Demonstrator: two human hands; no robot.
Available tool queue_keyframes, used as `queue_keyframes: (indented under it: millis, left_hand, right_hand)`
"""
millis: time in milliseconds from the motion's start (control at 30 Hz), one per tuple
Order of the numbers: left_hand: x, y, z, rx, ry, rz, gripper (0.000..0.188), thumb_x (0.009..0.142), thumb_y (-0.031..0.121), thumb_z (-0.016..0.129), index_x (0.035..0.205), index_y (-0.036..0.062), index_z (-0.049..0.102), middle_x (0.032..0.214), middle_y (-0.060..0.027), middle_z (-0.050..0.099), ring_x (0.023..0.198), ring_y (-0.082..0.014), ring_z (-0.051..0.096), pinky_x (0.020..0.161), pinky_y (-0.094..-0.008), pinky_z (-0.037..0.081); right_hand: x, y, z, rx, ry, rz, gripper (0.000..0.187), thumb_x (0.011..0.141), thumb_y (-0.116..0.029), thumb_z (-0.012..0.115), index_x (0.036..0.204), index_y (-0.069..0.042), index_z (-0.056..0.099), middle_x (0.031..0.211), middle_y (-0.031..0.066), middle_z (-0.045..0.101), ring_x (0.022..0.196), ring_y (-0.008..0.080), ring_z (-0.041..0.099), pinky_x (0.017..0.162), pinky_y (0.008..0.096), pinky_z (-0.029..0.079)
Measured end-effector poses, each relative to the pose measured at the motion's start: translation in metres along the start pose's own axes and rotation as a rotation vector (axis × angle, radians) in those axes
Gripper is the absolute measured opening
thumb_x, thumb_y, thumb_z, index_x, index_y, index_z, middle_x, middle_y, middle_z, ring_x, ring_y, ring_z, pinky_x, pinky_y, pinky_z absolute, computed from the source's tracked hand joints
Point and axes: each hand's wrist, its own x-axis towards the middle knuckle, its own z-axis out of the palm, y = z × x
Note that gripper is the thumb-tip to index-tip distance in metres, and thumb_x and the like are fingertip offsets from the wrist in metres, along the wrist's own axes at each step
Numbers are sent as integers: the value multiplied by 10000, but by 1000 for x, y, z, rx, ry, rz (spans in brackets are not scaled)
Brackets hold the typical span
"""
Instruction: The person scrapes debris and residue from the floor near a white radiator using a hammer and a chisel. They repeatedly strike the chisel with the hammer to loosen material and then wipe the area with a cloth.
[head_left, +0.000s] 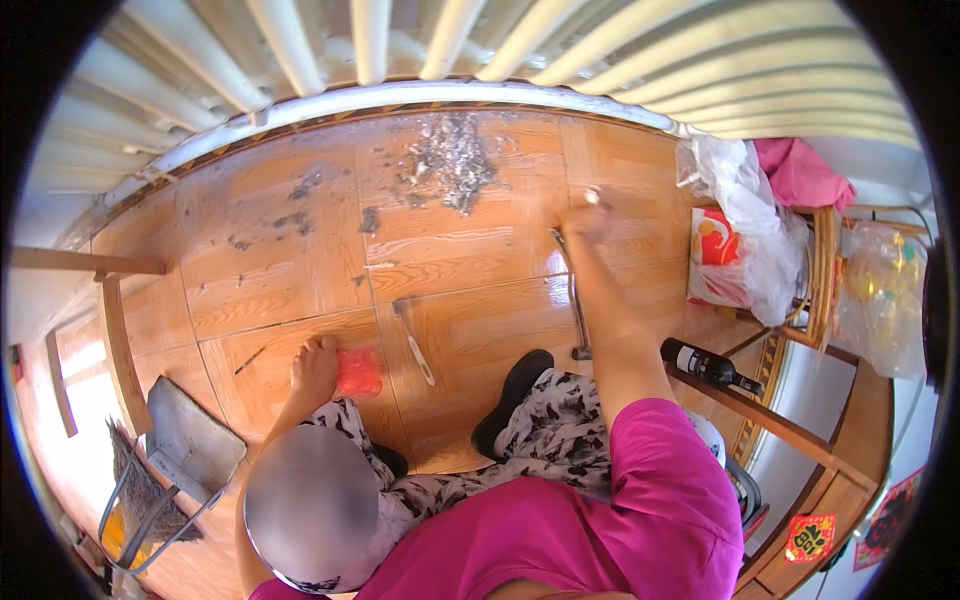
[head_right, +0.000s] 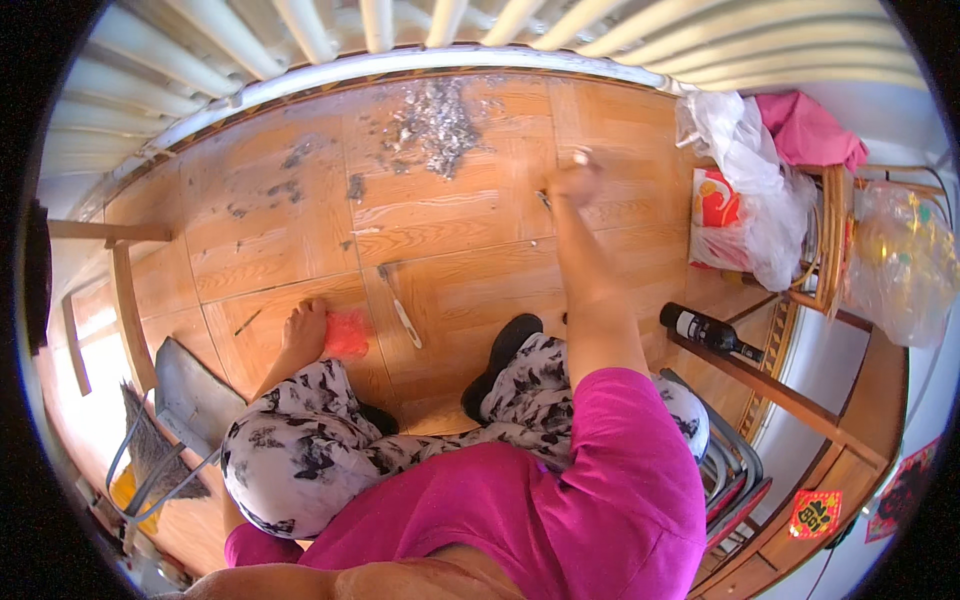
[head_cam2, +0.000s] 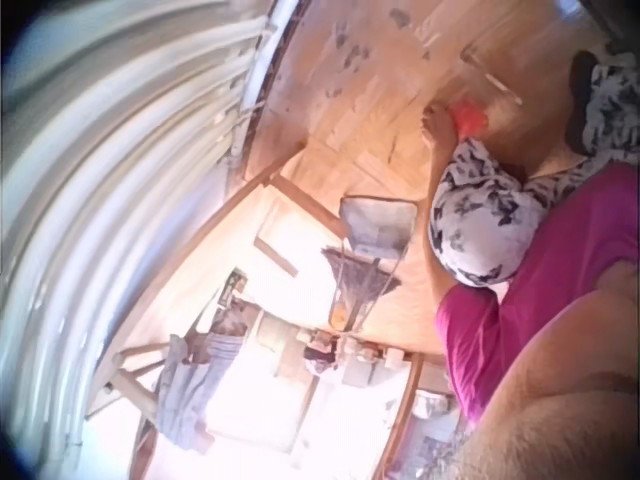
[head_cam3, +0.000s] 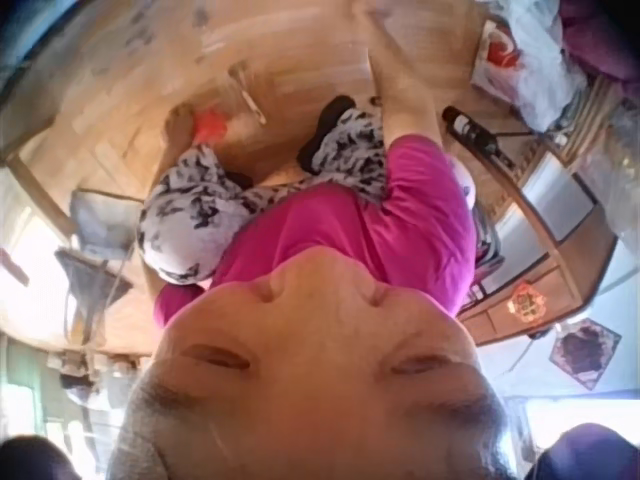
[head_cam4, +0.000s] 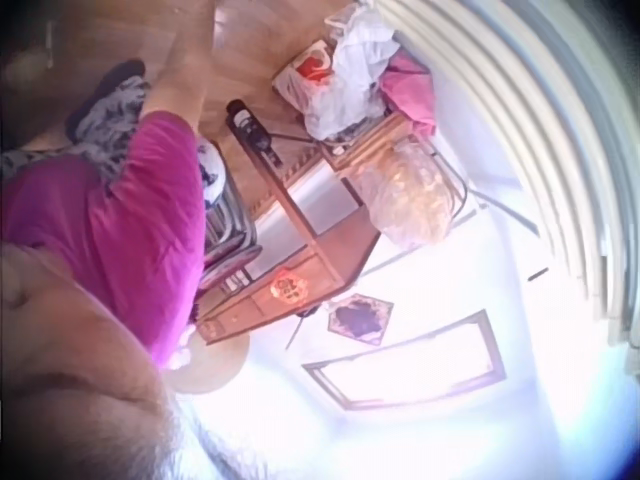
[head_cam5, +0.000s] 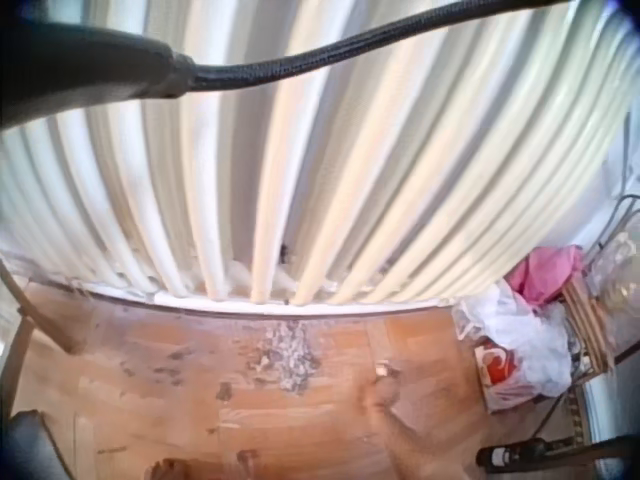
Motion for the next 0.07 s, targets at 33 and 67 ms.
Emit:
queue_keyframes:
  millis: [33, 67]
  left_hand:
    - [4, 5, 0, -7, 4, 12, 152, 867, 135, 548, 999, 68, 521, 974, -222, 599, 903, -377, 642, 725, -453, 559]
    - [0, 3, -3, -51, 2, -45, 188, 865, 174, 562, 1009, 61, 521, 981, -236, 600, 926, -407, 634, 760, -481, 552]
  right_hand:
    - [-6, -25, -1, 16, -1, -136, 388, 760, -213, 695, 1115, -79, 616, 1051, 160, 637, 947, 332, 640, 800, 431, 526]
    - [-18, -57, -13, 188, -215, -320, 430, 785, -213, 681, 1198, -136, 588, 1079, 170, 635, 1004, 325, 628, 868, 404, 509]
